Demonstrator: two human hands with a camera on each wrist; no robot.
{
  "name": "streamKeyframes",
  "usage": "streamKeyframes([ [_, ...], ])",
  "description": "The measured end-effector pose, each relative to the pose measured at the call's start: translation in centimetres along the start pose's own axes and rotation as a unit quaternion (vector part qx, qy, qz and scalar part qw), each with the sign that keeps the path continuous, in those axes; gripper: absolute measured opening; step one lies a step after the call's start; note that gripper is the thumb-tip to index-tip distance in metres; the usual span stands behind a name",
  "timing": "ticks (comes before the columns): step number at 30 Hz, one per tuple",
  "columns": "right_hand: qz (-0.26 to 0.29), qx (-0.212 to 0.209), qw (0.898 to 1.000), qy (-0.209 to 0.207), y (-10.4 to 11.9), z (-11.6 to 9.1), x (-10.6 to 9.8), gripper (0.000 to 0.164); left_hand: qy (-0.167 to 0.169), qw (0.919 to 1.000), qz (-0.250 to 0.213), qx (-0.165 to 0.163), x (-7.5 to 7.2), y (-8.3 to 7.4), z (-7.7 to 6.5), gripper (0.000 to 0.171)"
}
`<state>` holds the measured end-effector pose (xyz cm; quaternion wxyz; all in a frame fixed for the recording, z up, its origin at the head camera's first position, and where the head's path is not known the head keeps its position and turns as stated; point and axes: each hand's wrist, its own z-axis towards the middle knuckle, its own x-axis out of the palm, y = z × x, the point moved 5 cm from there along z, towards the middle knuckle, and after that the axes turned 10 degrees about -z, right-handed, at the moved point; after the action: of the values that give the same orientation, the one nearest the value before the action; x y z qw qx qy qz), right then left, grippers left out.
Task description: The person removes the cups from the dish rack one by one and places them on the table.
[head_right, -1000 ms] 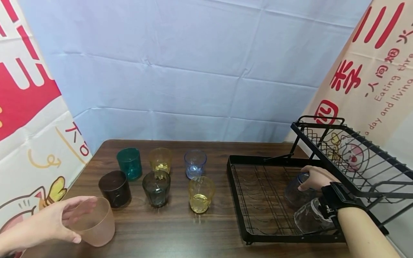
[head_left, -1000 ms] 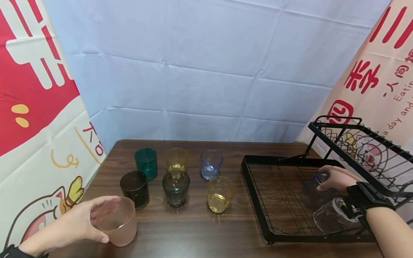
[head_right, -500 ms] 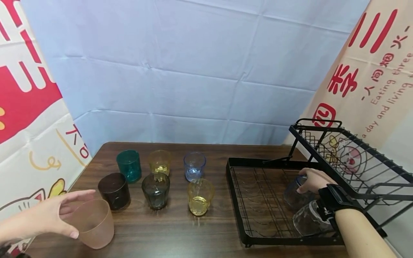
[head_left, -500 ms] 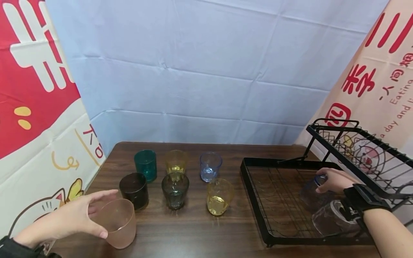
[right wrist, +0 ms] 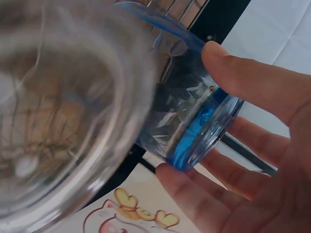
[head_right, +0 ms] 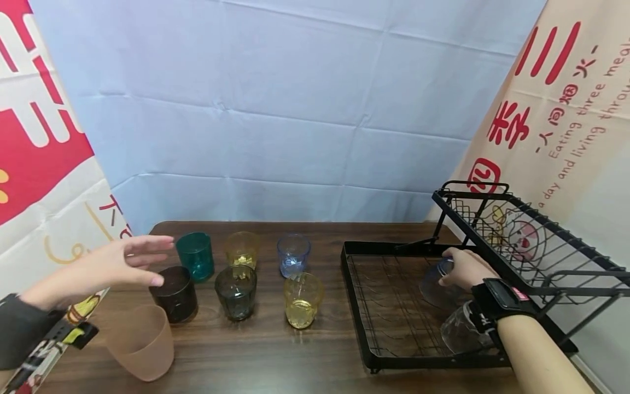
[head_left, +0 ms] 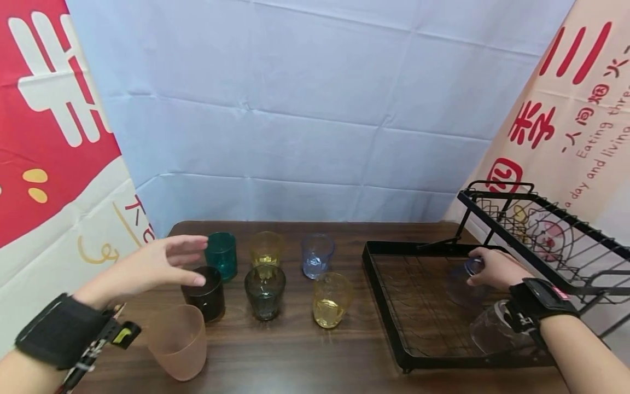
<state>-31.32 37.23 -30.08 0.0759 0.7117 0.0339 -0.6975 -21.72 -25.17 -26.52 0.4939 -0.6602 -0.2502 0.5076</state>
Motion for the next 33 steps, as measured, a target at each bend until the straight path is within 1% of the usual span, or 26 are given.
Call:
streamKeyframes([
  [4,0.0,-0.009,1.0,0.003,1.7,-0.1,-0.5,0.072,0.016,0.9996,-0.018,0.015,1.7,-2.4,2.8,0.082],
  [6,0.001,-0.018,1.0,0.003,2.7,0.1,-0.7,0.072,0.023,0.9987,-0.041,0.018,2.7,-3.1,4.0,0.081],
  [9,0.011,-0.035,0.999,-0.005,4.5,0.2,-1.2,0.071,0.034,0.9966,-0.074,0.014,4.3,-3.7,6.0,0.08],
  [13,0.031,-0.068,0.996,-0.042,7.4,0.2,-2.7,0.069,0.049,0.9915,-0.12,0.01,6.2,-3.8,8.4,0.078],
  [15,0.046,-0.087,0.993,-0.061,9.2,0.2,-3.7,0.069,0.048,0.9874,-0.151,0.006,7.3,-3.8,9.5,0.077],
  [17,0.067,-0.104,0.989,-0.076,11.1,0.0,-4.6,0.07,0.045,0.981,-0.189,0.001,8.4,-3.6,10.4,0.076],
  [19,0.098,-0.114,0.985,-0.085,13.1,-0.2,-5.3,0.069,0.038,0.9719,-0.232,-0.008,9.6,-3.5,11.1,0.075],
  [21,0.14,-0.12,0.978,-0.094,15.0,-0.5,-5.7,0.069,0.032,0.9606,-0.275,-0.02,10.8,-3.5,12.0,0.075],
  [23,0.188,-0.124,0.968,-0.113,17.0,-0.4,-5.8,0.07,0.022,0.9492,-0.312,-0.033,11.8,-3.4,12.6,0.075],
  [25,0.244,-0.128,0.952,-0.136,19.0,-0.4,-5.8,0.07,0.017,0.9378,-0.344,-0.044,12.9,-3.5,13.2,0.075],
  [27,0.303,-0.138,0.93,-0.158,20.8,-0.4,-5.6,0.069,0.015,0.9269,-0.372,-0.05,13.9,-3.7,13.6,0.075],
  [29,0.362,-0.156,0.903,-0.171,22.4,-0.5,-5.2,0.068,0.016,0.9168,-0.396,-0.05,14.7,-4.1,13.8,0.077],
  [31,0.412,-0.174,0.878,-0.174,23.5,-0.7,-4.5,0.066,0.015,0.9083,-0.416,-0.039,15.2,-4.5,13.7,0.082],
  [33,0.445,-0.192,0.857,-0.175,24.3,-1.1,-3.9,0.065,0.004,0.9013,-0.432,-0.025,15.4,-4.9,13.5,0.09],
])
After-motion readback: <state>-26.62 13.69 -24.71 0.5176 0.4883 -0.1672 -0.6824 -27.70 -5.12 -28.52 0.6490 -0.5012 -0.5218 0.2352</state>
